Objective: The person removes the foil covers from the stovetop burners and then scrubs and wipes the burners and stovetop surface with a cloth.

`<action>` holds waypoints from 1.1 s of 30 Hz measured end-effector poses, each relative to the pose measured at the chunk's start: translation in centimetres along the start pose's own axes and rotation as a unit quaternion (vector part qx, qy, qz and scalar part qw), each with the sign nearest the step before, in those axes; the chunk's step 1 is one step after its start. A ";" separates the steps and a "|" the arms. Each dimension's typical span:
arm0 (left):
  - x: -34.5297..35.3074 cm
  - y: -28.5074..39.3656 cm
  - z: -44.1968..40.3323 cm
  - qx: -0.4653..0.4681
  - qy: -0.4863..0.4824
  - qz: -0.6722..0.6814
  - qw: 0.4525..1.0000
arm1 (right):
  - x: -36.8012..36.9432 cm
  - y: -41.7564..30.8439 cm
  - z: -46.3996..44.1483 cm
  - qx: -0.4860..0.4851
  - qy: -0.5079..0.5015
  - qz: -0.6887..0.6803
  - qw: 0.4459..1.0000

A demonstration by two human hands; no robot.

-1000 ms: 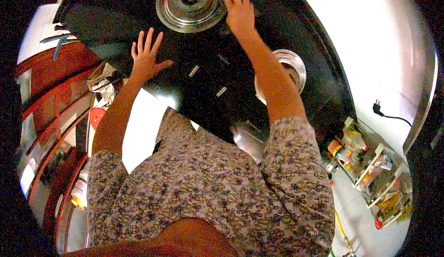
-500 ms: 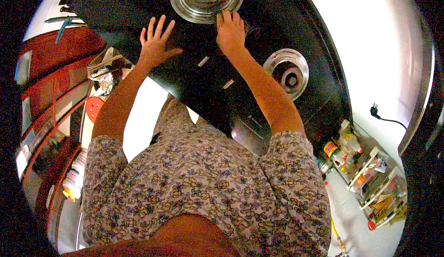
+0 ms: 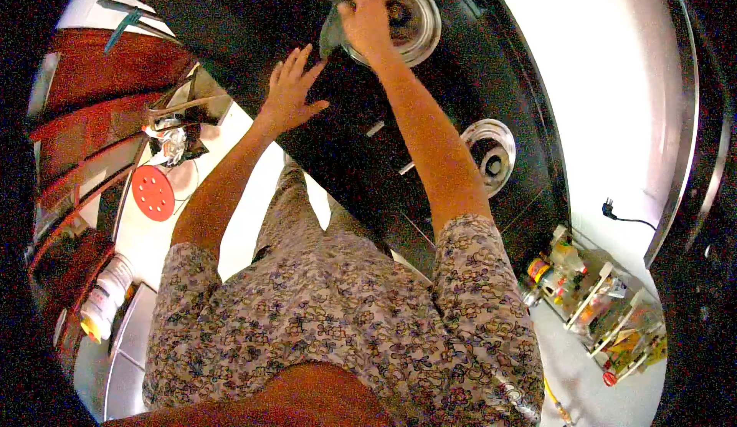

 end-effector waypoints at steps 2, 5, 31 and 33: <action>-1.8 -0.1 1.0 -0.023 0.042 0.078 0.996 | 1.3 0.9 -2.3 0.005 0.022 0.052 0.998; -3.1 -1.7 3.2 -0.060 0.082 0.166 0.981 | 5.2 0.6 -2.9 -0.136 0.004 0.189 0.973; -4.8 -6.2 7.8 -0.262 0.047 0.339 0.902 | -7.1 -2.2 6.0 0.072 -0.063 0.074 0.993; -4.6 -6.1 8.1 -0.275 0.051 0.341 0.897 | -4.1 -3.1 3.8 -0.020 0.004 0.100 0.995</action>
Point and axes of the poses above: each hand's wrist, its own z-axis away from the middle knuckle, its own x-axis out of the palm, y = z × x, the point moved 6 cm from there along -z, towards the middle knuckle, and after that the axes turned 14 degrees about y, right-handed, at the moved point
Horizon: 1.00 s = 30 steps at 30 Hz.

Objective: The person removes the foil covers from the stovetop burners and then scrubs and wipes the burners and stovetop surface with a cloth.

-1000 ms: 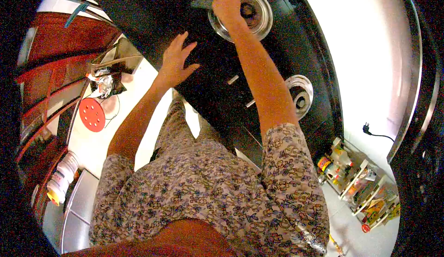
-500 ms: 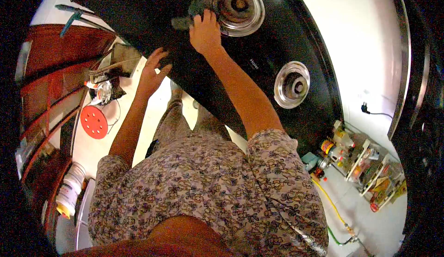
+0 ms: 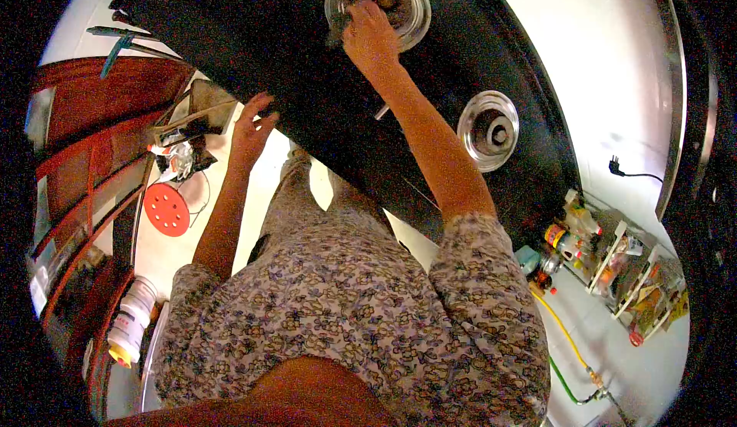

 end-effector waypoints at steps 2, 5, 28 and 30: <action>0.0 0.2 -0.1 0.001 0.006 -0.005 1.000 | 3.8 -0.3 -2.3 0.006 -0.023 0.020 1.000; -0.4 0.2 -0.4 0.013 0.021 0.007 1.000 | 10.7 0.4 -1.5 -0.139 -0.059 0.222 0.963; -1.8 -2.1 -0.4 -0.031 0.021 0.055 0.998 | 12.4 0.1 -4.0 -0.025 0.050 0.105 0.993; -2.0 -2.9 -0.4 -0.043 0.019 0.046 0.998 | 13.2 0.4 -3.4 0.015 0.090 0.223 0.971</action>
Point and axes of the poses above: each hand's wrist, its own z-axis away from the middle knuckle, its own x-axis out of the palm, y = z × x, the point moved 6 cm from there along -z, towards the middle knuckle, and after that the axes turned 14 degrees about y, right-handed, at the moved point
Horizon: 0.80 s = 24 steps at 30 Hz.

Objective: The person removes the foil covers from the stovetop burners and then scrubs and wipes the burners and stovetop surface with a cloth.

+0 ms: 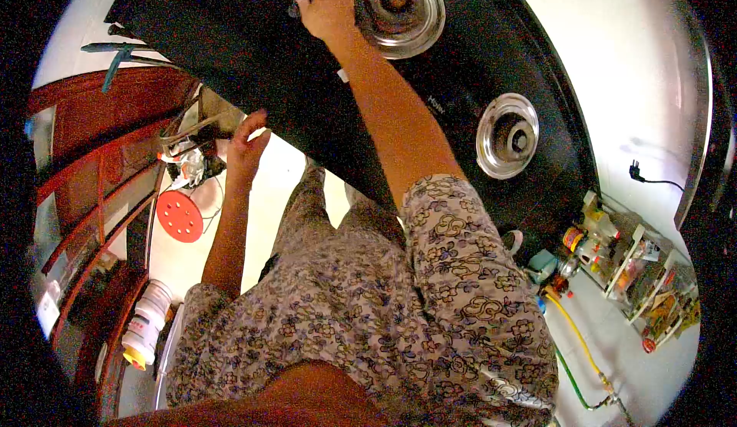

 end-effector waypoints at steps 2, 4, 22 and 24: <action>0.2 0.5 0.2 -0.008 -0.006 -0.010 1.000 | -1.3 -0.1 2.1 -0.008 -0.042 -0.090 0.995; 0.7 1.4 0.0 0.008 -0.018 -0.022 1.000 | -3.3 -0.1 3.7 -0.019 -0.079 -0.137 0.987; 3.8 1.2 0.4 0.009 -0.049 0.020 0.999 | -13.0 9.8 6.0 -0.054 -0.157 -0.343 0.925; 3.5 2.1 -0.7 0.056 -0.028 -0.012 0.998 | -11.4 9.2 7.1 -0.112 -0.137 -0.249 0.952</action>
Point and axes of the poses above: each hand's wrist, its own z-axis away from the middle knuckle, its own x-axis out of the palm, y = z × x, the point moved 6 cm from there along -z, towards the middle knuckle, and after that the axes turned 14 degrees about y, right-handed, at the moved point
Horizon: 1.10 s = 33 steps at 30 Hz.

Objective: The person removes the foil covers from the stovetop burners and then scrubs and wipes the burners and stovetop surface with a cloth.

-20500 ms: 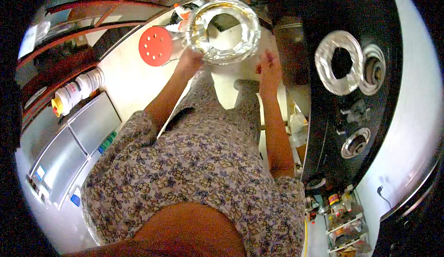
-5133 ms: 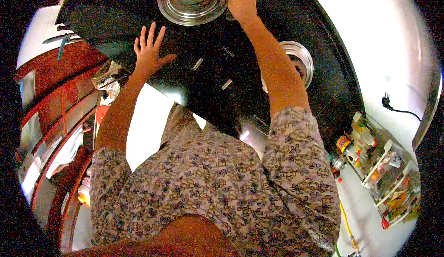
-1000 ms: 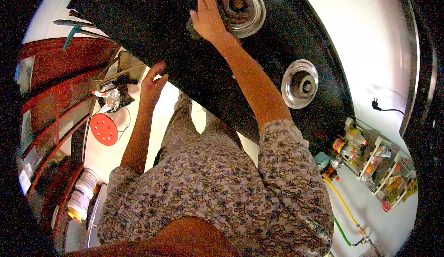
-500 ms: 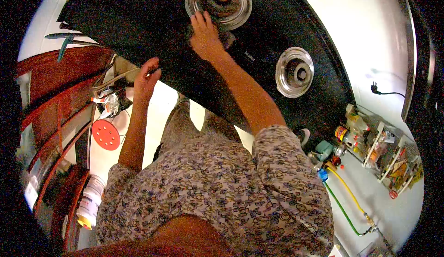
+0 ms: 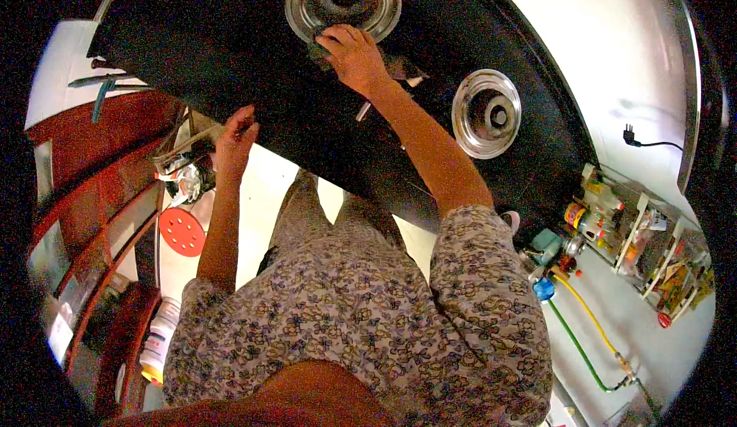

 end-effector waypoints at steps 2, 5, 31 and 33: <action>-0.8 0.3 -1.6 0.028 0.026 -0.025 0.999 | -0.2 0.4 0.6 0.009 -0.003 0.048 0.999; -2.1 3.3 -4.1 0.144 0.051 -0.158 0.976 | -2.1 1.9 1.7 0.034 0.000 0.088 0.996; -4.0 3.2 -4.7 0.247 -0.018 -0.376 0.893 | 2.4 17.4 -11.3 -0.022 0.100 0.070 0.992; -4.4 3.3 -4.4 0.240 -0.006 -0.357 0.903 | 4.1 17.5 -13.8 -0.001 -0.016 -0.011 1.000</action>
Point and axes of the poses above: each hand's wrist, its own z-axis away from the middle knuckle, its own x-axis out of the palm, y = z × x, the point moved 6 cm from there along -z, towards the middle knuckle, and after that the axes turned 14 degrees about y, right-handed, at the moved point
